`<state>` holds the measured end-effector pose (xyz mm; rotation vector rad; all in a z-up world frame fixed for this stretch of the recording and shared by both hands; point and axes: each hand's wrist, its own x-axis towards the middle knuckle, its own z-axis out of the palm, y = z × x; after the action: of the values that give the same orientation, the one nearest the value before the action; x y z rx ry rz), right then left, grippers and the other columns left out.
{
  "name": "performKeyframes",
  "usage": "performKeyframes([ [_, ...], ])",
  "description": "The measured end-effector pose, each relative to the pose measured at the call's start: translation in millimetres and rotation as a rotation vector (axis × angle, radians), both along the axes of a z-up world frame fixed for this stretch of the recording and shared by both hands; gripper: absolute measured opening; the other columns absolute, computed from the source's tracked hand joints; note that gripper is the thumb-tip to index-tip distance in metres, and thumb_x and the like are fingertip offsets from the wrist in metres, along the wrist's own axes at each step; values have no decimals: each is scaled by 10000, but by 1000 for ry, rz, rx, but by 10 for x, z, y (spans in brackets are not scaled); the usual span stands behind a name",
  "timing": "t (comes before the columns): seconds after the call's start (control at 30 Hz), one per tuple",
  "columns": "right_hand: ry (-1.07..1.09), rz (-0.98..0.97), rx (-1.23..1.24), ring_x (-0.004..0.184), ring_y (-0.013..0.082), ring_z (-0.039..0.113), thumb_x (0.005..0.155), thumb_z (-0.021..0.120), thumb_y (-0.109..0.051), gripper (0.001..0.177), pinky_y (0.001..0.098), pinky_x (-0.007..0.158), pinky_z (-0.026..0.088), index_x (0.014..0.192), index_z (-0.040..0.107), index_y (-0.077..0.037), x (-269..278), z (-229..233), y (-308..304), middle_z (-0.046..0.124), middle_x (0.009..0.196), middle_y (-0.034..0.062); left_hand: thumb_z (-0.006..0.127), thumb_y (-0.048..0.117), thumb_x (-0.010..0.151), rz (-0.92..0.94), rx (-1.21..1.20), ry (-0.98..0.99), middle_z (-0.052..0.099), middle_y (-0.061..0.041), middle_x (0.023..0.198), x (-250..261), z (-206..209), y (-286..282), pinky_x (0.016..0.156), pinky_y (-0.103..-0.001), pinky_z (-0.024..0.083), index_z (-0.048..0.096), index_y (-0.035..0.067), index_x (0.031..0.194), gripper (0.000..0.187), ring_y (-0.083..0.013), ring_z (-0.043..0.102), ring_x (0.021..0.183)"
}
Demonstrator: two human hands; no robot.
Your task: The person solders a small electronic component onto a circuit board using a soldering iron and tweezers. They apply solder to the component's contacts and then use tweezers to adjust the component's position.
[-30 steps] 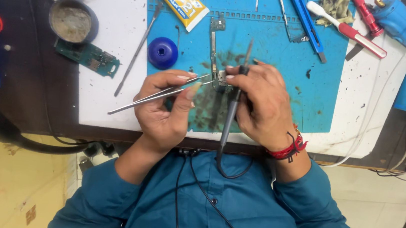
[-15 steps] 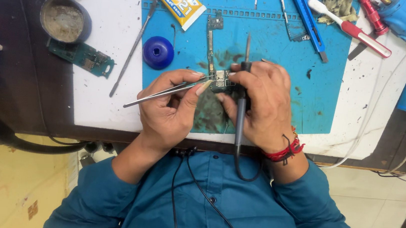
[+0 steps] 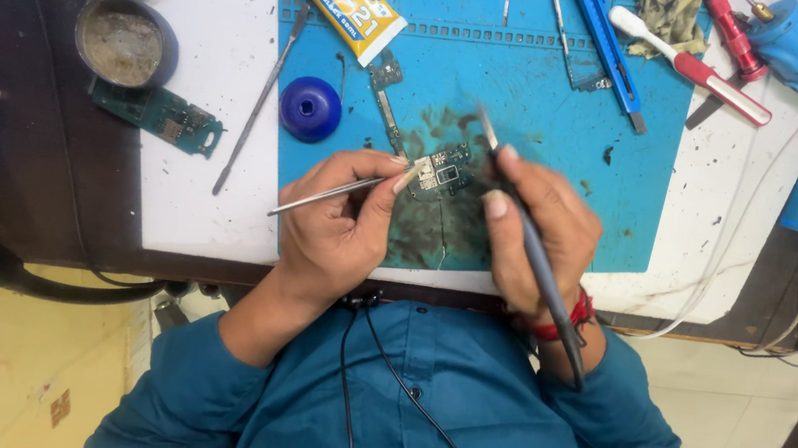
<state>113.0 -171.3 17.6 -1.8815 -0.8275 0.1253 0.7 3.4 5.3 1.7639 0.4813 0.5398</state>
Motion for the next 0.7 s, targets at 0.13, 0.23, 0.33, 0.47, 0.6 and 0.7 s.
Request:
performKeyframes([
  [0.13, -15, 2, -9, 765, 152, 661, 914, 790, -22, 211, 240, 630, 493, 1105, 706, 7, -139, -65, 13, 711, 929, 119, 719, 0, 991, -14, 105, -21, 760, -134, 1008, 9, 20, 20, 700, -266, 597, 673, -4, 1082, 102, -172, 764, 846],
  [0.23, 29, 1, -17, 655, 128, 623, 867, 816, -7, 181, 238, 569, 454, 992, 687, 1, -171, -122, -3, 688, 815, 88, 722, -7, 981, -15, 102, 11, 762, -134, 996, 21, 19, 20, 696, -278, 597, 672, -6, 1070, 102, -189, 770, 833],
  [0.33, 14, -5, -44, 592, 137, 602, 830, 824, -4, 184, 263, 557, 438, 931, 670, 0, -138, -136, 1, 669, 749, 81, 715, -9, 984, -17, 74, 15, 761, -136, 1004, 39, 27, 16, 695, -270, 604, 669, -7, 1067, 95, -187, 774, 830],
  [0.47, -44, 63, 4, 624, 158, 633, 826, 818, 7, 200, 269, 574, 463, 929, 649, -14, -101, -139, 36, 692, 806, 110, 712, -11, 989, -16, 75, 7, 758, -139, 1025, 42, 32, 22, 726, -276, 617, 664, -5, 1066, 91, -196, 777, 859],
  [0.6, -59, 69, -2, 616, 162, 630, 814, 822, 14, 204, 272, 571, 466, 919, 650, -16, -91, -140, 48, 691, 800, 111, 716, -16, 982, -21, 87, 19, 758, -140, 1020, 36, 28, 27, 721, -279, 612, 664, -6, 1061, 95, -201, 774, 851],
  [0.7, -82, 80, -10, 624, 173, 644, 810, 821, 18, 200, 278, 575, 473, 915, 655, -19, -88, -128, 63, 695, 804, 115, 714, -21, 980, -25, 99, 3, 755, -140, 1028, 45, 23, 34, 740, -286, 616, 659, -4, 1066, 104, -211, 776, 873],
])
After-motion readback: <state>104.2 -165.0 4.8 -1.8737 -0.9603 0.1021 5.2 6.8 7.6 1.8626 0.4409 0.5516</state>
